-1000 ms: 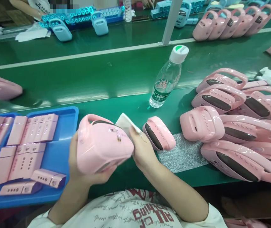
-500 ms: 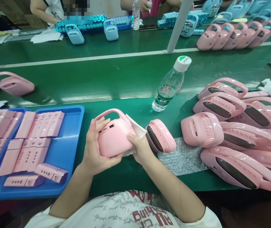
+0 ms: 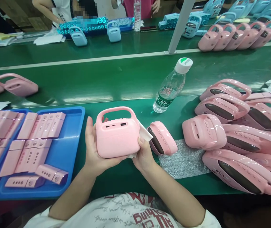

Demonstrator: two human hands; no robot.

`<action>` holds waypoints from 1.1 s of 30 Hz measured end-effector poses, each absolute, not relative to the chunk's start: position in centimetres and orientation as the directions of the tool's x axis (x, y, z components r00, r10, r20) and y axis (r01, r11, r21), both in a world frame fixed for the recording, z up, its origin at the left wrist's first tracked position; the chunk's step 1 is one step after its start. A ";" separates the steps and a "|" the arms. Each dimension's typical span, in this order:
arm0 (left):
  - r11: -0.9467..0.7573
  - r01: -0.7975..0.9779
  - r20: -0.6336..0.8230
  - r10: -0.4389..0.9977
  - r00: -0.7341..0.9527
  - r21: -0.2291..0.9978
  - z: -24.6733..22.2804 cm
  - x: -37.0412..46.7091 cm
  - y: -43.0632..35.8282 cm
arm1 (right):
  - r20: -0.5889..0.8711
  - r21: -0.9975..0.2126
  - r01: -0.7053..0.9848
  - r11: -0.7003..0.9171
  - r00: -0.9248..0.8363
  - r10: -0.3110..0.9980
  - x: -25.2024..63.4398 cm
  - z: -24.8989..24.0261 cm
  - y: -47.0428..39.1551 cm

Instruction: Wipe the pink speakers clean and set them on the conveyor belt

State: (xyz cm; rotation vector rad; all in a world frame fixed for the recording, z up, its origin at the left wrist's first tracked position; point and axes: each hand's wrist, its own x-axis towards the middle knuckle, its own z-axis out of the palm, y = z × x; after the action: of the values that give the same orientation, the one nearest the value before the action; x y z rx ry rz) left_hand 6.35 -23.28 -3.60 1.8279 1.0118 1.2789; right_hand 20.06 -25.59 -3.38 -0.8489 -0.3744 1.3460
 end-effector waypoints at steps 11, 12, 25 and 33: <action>-0.137 -0.055 0.142 0.982 0.122 0.989 -4.3 5.7 -22.4 | -0.454 -0.717 -0.660 -0.224 0.199 0.868 20.9 -2.4 -25.3; -0.099 -0.099 0.112 0.985 0.131 0.990 -4.3 5.7 -22.4 | -0.480 -0.702 -0.670 -0.242 0.194 0.855 20.9 -2.3 -25.3; 0.327 -0.280 -0.325 0.944 0.053 0.903 -3.0 6.4 -21.4 | -0.546 -0.649 -0.680 -0.341 0.104 0.831 21.4 -2.1 -25.0; 0.237 -0.307 -0.245 0.970 0.015 0.922 -3.0 6.0 -21.1 | -0.458 -0.739 -0.617 -0.271 0.164 0.874 22.3 -1.8 -25.5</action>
State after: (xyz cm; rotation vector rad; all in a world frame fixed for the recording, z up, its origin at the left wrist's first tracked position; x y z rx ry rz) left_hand 6.03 -21.06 -2.96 0.7924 1.1019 1.1761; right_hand 22.27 -25.47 -1.76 -1.1289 -0.3083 1.4736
